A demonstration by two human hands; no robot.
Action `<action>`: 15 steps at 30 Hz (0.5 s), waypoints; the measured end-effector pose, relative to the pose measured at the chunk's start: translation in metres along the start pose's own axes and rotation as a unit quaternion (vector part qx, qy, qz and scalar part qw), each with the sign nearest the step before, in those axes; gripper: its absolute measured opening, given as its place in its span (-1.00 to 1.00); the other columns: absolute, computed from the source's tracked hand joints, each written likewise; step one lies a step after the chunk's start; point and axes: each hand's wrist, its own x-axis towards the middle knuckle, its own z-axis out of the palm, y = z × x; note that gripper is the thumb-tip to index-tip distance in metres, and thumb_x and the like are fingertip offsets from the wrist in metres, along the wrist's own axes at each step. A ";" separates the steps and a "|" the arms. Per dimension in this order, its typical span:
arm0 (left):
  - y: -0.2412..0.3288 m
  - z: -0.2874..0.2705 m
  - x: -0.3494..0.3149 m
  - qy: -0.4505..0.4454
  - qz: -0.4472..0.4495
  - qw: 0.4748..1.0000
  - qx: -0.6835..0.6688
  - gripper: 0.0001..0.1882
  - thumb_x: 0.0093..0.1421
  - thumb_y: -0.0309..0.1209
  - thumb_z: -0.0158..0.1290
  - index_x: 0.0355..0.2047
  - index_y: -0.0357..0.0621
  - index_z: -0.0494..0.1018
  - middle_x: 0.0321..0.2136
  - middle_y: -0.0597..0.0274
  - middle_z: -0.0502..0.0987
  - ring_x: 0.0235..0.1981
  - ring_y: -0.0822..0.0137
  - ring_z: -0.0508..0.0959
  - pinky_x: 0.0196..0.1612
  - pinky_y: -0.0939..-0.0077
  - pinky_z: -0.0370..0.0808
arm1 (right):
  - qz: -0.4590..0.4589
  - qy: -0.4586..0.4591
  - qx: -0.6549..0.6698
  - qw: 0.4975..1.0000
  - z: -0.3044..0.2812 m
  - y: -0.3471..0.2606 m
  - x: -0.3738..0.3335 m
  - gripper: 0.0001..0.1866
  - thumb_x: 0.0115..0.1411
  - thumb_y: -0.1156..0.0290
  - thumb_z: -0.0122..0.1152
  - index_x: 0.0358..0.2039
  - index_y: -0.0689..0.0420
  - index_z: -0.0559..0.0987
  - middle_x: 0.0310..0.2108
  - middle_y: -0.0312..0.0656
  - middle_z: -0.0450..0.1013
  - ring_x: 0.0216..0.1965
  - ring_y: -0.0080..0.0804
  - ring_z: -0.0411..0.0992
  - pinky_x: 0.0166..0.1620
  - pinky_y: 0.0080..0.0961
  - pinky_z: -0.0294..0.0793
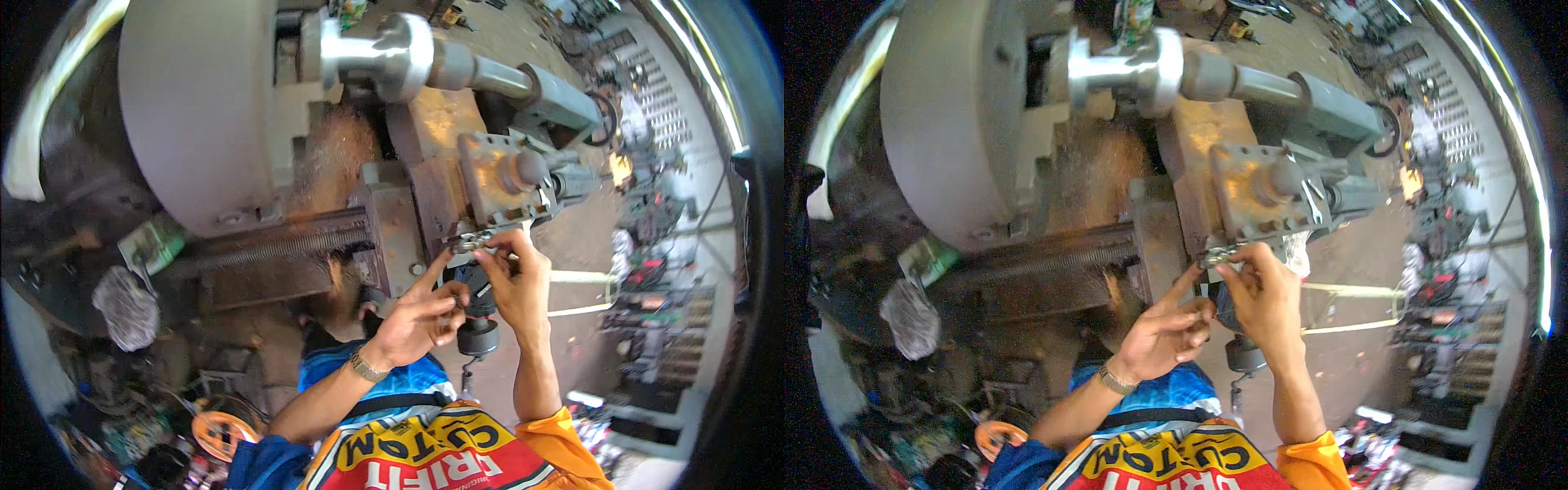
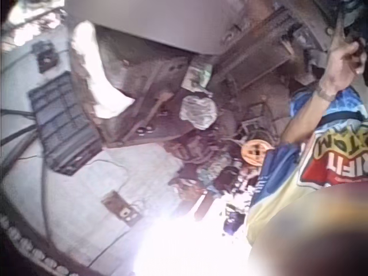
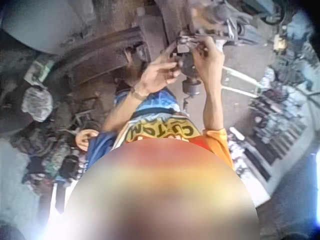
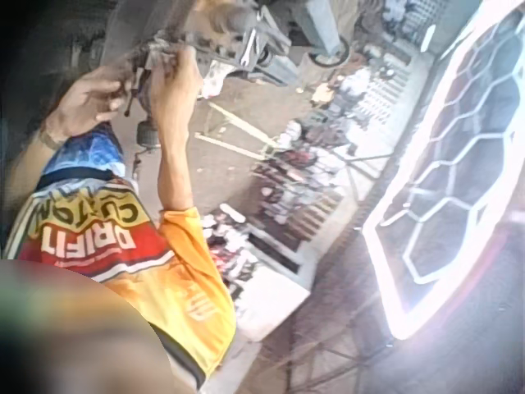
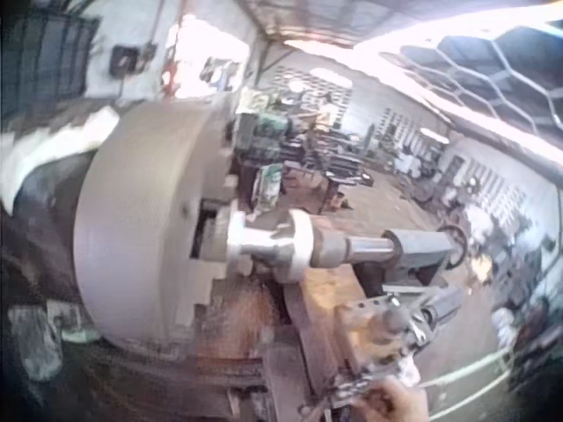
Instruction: The person operates a metal lathe, using a wrench to tighten and loosen bolts on the chuck and tool post. They adjust the tool post handle and rotate the chuck by hand to position the workpiece.
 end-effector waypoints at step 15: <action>0.011 -0.006 0.000 -0.042 -0.034 0.998 -0.016 -0.10 0.30 -0.55 -0.03 0.48 0.34 -0.23 -0.10 0.11 0.45 -0.37 0.41 0.52 -0.50 0.61 0.46 | -0.068 -0.123 -0.262 0.955 -0.002 -0.038 0.022 -0.77 0.23 0.42 0.25 -0.45 0.31 0.47 -0.55 0.00 0.37 -0.53 -0.08 0.36 -0.42 -0.30 0.29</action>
